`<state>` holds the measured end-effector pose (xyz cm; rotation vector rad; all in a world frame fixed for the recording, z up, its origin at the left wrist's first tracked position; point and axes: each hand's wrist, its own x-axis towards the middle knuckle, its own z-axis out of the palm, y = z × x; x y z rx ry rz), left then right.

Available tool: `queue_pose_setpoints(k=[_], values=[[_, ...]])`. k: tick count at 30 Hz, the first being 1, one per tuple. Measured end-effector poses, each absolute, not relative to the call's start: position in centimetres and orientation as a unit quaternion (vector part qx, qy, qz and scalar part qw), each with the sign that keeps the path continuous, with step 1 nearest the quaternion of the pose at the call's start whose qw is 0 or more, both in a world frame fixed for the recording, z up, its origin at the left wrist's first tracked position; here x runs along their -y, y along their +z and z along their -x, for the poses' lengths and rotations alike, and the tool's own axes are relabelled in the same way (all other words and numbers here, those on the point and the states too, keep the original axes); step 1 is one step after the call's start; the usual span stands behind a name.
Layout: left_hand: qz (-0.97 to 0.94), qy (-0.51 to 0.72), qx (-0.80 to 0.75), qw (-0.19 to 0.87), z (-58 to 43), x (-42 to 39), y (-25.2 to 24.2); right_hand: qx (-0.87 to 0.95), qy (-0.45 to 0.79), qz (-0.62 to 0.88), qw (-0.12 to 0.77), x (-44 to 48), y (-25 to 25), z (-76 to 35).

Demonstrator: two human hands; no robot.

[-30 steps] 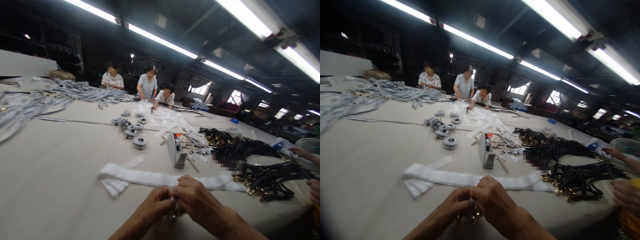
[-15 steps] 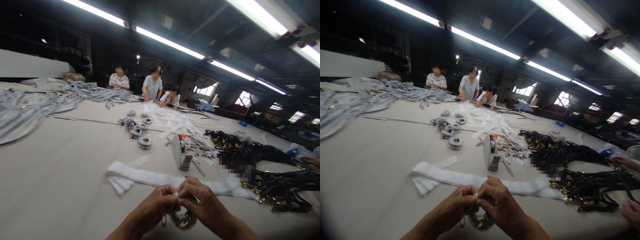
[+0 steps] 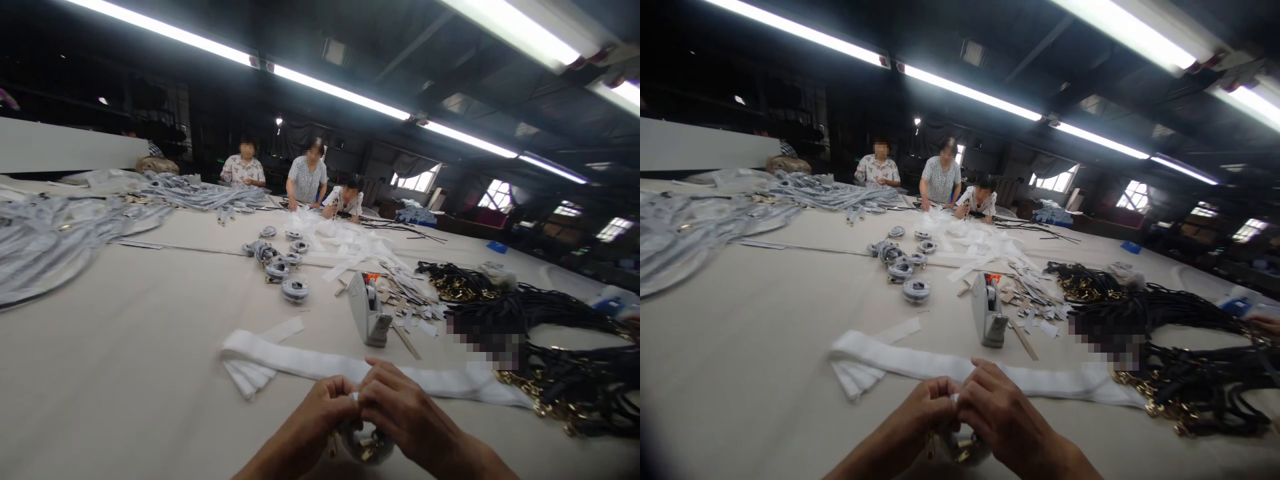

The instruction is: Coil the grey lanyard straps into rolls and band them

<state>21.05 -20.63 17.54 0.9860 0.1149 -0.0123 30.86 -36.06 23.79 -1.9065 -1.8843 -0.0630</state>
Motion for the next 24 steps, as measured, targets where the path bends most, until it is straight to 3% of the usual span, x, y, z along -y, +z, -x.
queue_pose_setpoints(k=[12, 24], values=[[-0.502, -0.013, -0.075, 0.862, -21.7, 20.7, 17.2, 0.690, -0.079, 0.675, 0.248, 36.1, 23.4, -30.7], [-0.531, -0.047, -0.084, 0.842, -22.9, 20.3, 15.5, 0.631, -0.065, 0.678, 0.373, 36.2, 21.1, -31.1]])
